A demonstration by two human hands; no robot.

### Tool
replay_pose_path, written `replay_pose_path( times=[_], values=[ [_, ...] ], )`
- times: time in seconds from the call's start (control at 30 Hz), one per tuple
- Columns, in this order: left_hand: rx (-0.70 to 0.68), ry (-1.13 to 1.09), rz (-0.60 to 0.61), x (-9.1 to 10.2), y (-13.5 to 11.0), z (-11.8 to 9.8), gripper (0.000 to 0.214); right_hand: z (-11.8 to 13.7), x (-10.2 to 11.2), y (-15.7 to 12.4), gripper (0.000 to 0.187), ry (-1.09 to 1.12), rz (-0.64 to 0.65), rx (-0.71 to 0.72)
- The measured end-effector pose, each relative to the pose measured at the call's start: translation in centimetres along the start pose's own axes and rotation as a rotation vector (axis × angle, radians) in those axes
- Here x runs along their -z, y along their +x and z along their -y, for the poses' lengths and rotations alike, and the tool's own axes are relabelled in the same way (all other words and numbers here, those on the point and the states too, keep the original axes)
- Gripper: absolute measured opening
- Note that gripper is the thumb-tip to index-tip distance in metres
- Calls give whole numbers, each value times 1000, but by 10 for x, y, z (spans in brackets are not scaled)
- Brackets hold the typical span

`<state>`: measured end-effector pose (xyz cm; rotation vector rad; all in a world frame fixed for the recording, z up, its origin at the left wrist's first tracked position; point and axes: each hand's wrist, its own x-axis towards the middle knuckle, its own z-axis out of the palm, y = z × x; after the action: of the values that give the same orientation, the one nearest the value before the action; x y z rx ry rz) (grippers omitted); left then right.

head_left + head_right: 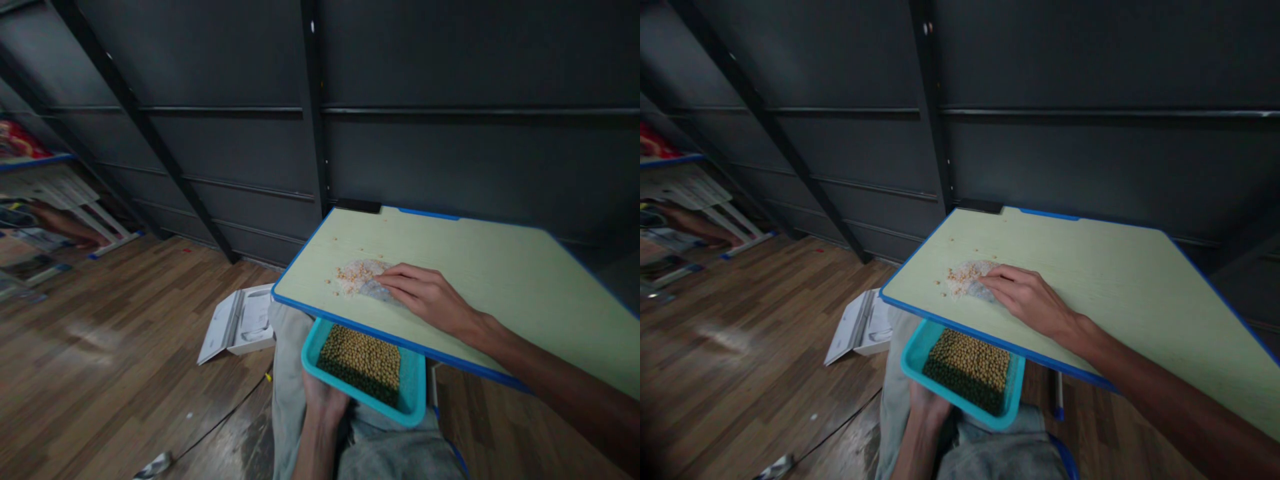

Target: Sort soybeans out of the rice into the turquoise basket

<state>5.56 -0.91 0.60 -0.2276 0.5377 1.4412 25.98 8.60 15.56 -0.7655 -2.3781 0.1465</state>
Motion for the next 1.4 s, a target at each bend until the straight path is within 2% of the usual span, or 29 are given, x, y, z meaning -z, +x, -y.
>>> replay_pose_path(
  times=[0.5, 0.77, 1.1, 1.4],
  values=[
    [12, -20, 16, -2, 0, 0, 31, -4, 2, 0, 29, -15, -105, -21],
    [18, -4, -8, -4, -1, 0, 30, -8, -2, -1, 29, 7, -71, -39],
    [-1, -11, 8, 3, 1, 0, 29, -2, -3, -1, 27, 36, -24, -40],
    [9, -10, 16, -3, -2, 0, 30, 6, -3, 1, 26, 115, -39, -12]
  ],
)
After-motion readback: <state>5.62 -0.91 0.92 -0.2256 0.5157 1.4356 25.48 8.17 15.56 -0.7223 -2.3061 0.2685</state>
